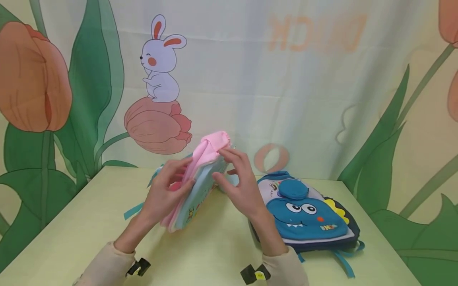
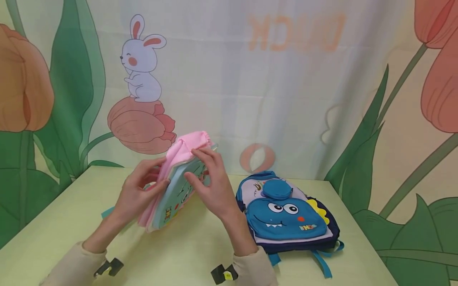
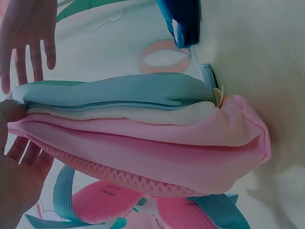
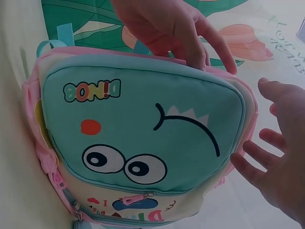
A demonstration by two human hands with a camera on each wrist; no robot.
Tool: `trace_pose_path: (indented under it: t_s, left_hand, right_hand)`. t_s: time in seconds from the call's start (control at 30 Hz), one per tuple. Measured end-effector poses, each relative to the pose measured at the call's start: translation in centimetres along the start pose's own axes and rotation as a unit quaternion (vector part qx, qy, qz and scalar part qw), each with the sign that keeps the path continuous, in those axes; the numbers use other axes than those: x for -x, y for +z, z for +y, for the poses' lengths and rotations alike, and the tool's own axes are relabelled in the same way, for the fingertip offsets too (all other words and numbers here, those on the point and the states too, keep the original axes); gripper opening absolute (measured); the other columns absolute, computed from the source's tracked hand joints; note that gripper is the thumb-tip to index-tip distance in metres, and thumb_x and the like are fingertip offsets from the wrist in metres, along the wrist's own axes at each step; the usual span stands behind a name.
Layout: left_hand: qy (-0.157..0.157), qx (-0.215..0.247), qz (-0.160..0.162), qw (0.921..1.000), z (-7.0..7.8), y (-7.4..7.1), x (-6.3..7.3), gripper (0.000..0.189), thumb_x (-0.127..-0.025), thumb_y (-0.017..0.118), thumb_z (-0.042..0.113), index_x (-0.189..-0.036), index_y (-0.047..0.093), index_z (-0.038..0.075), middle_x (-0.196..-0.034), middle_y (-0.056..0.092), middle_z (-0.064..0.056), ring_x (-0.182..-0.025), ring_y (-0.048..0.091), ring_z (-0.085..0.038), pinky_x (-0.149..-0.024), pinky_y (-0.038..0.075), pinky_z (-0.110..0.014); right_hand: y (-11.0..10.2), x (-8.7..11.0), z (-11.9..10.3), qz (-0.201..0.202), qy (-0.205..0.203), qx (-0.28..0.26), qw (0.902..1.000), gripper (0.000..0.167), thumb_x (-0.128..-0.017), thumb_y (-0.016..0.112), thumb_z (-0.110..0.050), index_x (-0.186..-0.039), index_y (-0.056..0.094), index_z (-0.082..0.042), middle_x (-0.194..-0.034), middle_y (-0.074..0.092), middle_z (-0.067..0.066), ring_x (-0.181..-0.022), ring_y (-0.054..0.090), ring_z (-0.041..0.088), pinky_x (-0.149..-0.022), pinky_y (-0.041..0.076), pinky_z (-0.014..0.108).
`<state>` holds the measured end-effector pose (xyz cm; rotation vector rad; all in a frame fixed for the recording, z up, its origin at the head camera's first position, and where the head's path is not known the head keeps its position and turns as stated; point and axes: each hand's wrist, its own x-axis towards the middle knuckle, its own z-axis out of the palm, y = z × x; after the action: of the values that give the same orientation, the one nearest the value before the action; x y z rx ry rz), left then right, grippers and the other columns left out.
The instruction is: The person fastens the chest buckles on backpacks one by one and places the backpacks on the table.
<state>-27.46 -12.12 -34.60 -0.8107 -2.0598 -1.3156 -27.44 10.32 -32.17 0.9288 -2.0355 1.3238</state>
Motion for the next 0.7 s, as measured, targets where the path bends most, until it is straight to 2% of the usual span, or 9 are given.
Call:
trace_pose_path:
  t_s: [0.1,0.23,0.53,0.7]
  left_hand:
    - [0.021,-0.001,-0.011,0.9997,-0.1,0.2,0.1,0.058,-0.087,0.073,0.000,-0.140,0.056,0.014,-0.121,0.057,-0.007,-0.099,0.066,-0.022,-0.084,0.056,-0.022]
    - [0.034,0.005,-0.028,0.9990,-0.2,0.5,0.3,0.057,-0.087,0.073,0.001,-0.140,0.056,0.012,-0.121,0.057,-0.008,-0.099,0.066,-0.021,-0.084,0.057,-0.023]
    - [0.046,0.036,-0.060,0.9965,-0.3,0.8,0.5,0.062,-0.086,0.074,0.000,-0.142,0.053,0.012,-0.121,0.055,-0.007,-0.101,0.064,-0.018,-0.086,0.057,-0.024]
    - [0.047,0.018,-0.099,0.9938,-0.6,1.1,0.5,0.069,-0.087,0.076,0.008,-0.148,0.046,0.016,-0.118,0.056,-0.004,-0.101,0.060,-0.016,-0.084,0.056,-0.026]
  right_hand:
    - [-0.1,0.0,-0.1,0.001,0.016,0.003,0.9999,0.057,-0.092,0.071,-0.015,-0.145,0.050,-0.018,-0.149,0.040,0.003,-0.125,0.048,0.025,-0.092,0.050,0.047]
    - [-0.1,0.1,-0.2,-0.007,0.036,0.011,0.9993,0.060,-0.091,0.072,-0.018,-0.146,0.048,-0.021,-0.151,0.037,0.002,-0.129,0.047,0.021,-0.094,0.048,0.048]
    - [-0.1,0.1,-0.2,-0.009,0.046,0.038,0.9982,0.059,-0.089,0.075,-0.021,-0.143,0.051,-0.021,-0.151,0.038,0.003,-0.128,0.046,0.020,-0.092,0.048,0.039]
    - [-0.5,0.1,0.3,0.008,0.057,0.053,0.9969,0.059,-0.090,0.074,-0.023,-0.144,0.051,-0.021,-0.150,0.039,0.004,-0.124,0.048,0.021,-0.090,0.050,0.041]
